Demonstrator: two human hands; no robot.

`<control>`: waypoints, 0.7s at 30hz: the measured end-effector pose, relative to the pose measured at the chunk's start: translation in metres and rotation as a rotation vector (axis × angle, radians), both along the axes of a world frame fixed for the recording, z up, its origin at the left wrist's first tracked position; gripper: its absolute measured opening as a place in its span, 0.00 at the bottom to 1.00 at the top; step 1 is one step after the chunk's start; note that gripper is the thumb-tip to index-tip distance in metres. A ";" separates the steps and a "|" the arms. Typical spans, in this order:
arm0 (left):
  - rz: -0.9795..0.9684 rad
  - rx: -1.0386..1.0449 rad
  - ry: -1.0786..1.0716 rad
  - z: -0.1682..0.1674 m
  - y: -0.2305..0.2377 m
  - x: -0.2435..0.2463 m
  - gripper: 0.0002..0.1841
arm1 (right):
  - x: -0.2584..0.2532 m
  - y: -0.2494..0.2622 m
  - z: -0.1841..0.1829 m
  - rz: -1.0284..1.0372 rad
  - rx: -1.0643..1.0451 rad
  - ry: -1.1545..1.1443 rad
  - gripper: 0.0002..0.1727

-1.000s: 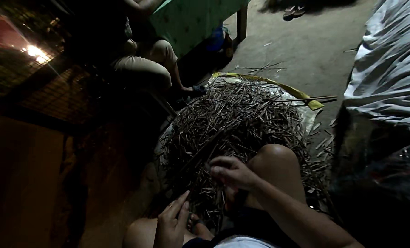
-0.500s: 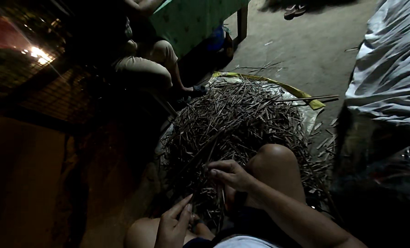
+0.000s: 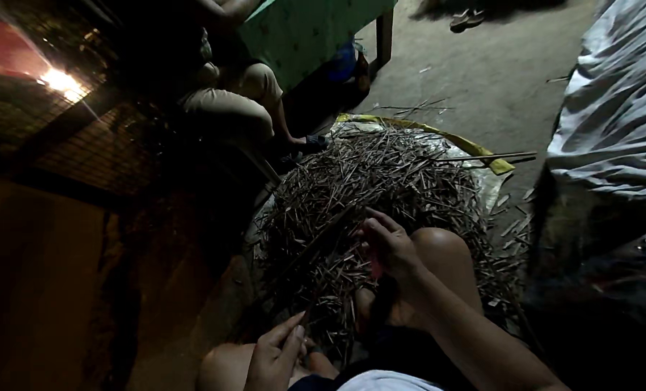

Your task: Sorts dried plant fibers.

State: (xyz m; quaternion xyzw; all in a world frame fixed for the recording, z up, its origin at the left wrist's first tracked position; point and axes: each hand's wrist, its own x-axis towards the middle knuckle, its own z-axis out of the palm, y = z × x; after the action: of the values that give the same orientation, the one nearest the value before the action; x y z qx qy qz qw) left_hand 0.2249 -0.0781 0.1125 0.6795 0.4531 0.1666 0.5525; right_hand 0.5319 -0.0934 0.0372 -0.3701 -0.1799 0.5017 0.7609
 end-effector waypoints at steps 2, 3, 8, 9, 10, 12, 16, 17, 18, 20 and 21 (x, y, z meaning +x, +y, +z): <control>0.001 -0.008 -0.018 -0.001 0.001 0.000 0.16 | 0.001 -0.006 0.003 0.107 0.040 -0.076 0.22; 0.000 -0.017 -0.037 -0.002 0.002 0.000 0.17 | -0.003 -0.008 0.006 0.189 0.045 -0.149 0.22; -0.012 -0.045 -0.078 -0.004 0.004 0.005 0.17 | -0.033 -0.016 0.008 0.537 0.100 -0.387 0.19; -0.013 -0.045 -0.076 -0.004 0.005 0.005 0.17 | -0.035 -0.015 0.006 0.559 0.133 -0.382 0.19; -0.012 -0.046 -0.074 -0.004 0.005 0.004 0.17 | -0.036 -0.014 0.004 0.563 0.162 -0.369 0.18; -0.014 -0.059 -0.076 -0.003 0.004 0.003 0.16 | -0.033 -0.012 0.002 0.548 0.177 -0.350 0.19; -0.026 -0.071 -0.100 -0.005 0.003 0.002 0.17 | -0.029 -0.009 -0.001 0.514 0.195 -0.371 0.19; -0.029 -0.072 -0.099 -0.004 0.003 0.003 0.17 | -0.029 -0.008 -0.001 0.498 0.202 -0.390 0.19; -0.027 -0.072 -0.094 -0.004 0.004 0.003 0.17 | -0.029 -0.007 -0.002 0.474 0.209 -0.403 0.19; -0.016 -0.075 -0.077 -0.003 0.004 0.003 0.17 | -0.028 -0.005 -0.003 0.414 0.202 -0.395 0.19; -0.009 -0.075 -0.067 -0.002 0.004 0.003 0.17 | -0.026 -0.004 -0.003 0.383 0.191 -0.376 0.19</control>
State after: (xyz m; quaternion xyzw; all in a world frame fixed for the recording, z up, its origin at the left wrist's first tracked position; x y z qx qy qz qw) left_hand 0.2274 -0.0744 0.1104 0.6545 0.4371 0.1698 0.5931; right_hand 0.5055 -0.0978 0.0346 -0.3427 -0.4309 0.5394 0.6371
